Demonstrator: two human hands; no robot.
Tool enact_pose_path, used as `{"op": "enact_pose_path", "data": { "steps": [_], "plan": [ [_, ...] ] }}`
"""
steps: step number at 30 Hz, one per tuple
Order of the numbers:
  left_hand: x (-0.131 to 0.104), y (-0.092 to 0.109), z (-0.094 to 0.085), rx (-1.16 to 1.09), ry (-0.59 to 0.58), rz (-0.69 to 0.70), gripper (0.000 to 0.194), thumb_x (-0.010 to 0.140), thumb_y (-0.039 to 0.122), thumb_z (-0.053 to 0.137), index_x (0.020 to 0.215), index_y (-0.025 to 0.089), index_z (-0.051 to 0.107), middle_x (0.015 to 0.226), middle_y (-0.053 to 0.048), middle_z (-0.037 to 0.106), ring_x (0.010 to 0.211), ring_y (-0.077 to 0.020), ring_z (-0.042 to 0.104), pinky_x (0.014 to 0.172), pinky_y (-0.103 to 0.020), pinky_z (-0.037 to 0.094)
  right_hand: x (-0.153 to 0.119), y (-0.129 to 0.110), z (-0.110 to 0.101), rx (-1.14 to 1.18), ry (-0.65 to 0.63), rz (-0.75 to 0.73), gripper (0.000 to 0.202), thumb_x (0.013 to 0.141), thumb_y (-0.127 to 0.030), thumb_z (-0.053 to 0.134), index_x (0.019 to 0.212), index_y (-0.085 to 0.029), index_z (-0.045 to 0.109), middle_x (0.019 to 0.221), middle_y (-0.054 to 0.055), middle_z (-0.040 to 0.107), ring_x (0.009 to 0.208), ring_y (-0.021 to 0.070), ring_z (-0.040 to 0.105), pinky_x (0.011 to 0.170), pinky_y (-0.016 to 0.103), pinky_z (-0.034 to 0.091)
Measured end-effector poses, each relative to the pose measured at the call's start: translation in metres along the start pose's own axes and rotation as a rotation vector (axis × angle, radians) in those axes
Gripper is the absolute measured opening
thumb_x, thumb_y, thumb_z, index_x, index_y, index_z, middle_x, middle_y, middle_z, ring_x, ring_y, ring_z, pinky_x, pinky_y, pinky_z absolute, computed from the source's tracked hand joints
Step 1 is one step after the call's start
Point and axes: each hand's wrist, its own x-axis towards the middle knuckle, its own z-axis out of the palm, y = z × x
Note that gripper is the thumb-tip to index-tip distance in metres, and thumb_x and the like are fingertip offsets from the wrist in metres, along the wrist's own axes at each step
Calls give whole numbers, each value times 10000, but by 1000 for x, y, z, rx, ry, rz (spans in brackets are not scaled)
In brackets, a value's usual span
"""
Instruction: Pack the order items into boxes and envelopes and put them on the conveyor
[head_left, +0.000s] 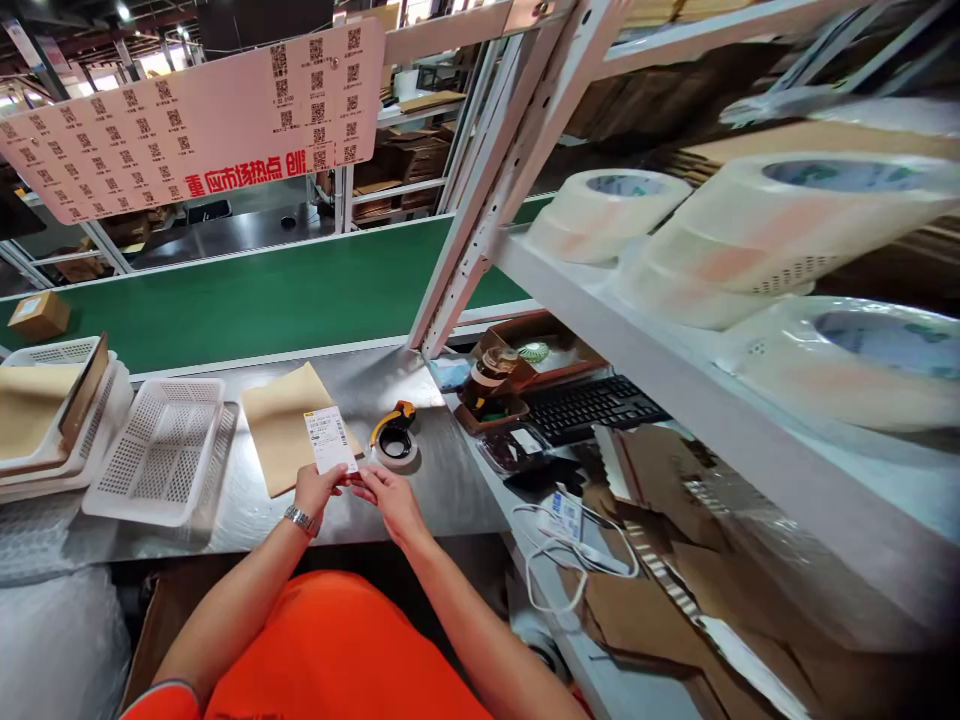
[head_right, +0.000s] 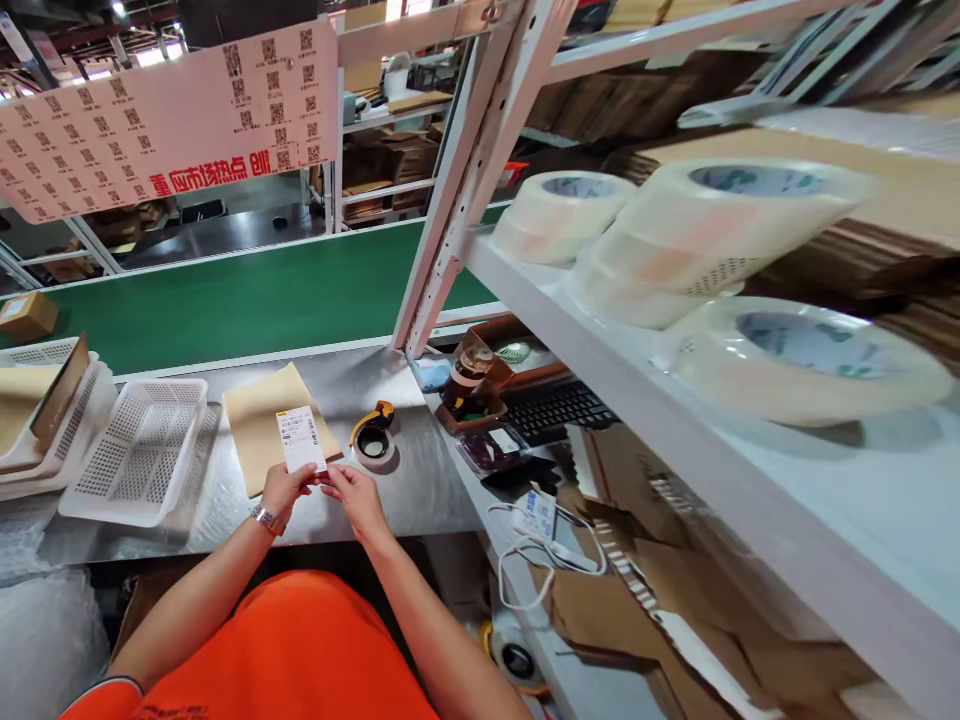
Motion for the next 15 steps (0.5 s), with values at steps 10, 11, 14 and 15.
{"op": "enact_pose_path", "data": {
  "steps": [10, 11, 14, 15],
  "plan": [
    [4, -2, 6, -31, 3, 1, 355, 693, 430, 948, 884, 153, 835, 898, -174, 857, 817, -281, 826, 673, -334, 591, 2, -1, -4, -21, 8, -5, 646, 618, -747, 986, 941, -203, 855, 898, 107, 859, 967, 303, 839, 950, 455, 664],
    [4, -2, 6, -32, 0, 0, 344, 695, 429, 948, 878, 162, 833, 891, -169, 856, 808, -275, 822, 674, -335, 591, 2, -1, -3, -27, 12, -6, 657, 604, -748, 990, 938, -199, 852, 891, 105, 857, 964, 303, 838, 944, 456, 662],
    [5, 0, 5, -37, -12, 0, 334, 698, 427, 950, 876, 174, 826, 872, -149, 852, 787, -256, 811, 671, -323, 586, 5, -3, -2, -48, 19, -9, 683, 575, -767, 990, 918, -194, 848, 868, 102, 852, 947, 307, 836, 919, 457, 662],
    [6, 1, 4, -40, -13, 0, 342, 695, 428, 953, 878, 169, 825, 871, -148, 851, 786, -254, 810, 670, -319, 582, 6, -4, -1, -55, 18, -9, 686, 568, -776, 988, 908, -197, 848, 865, 101, 852, 943, 309, 836, 912, 457, 662]
  ]
}}
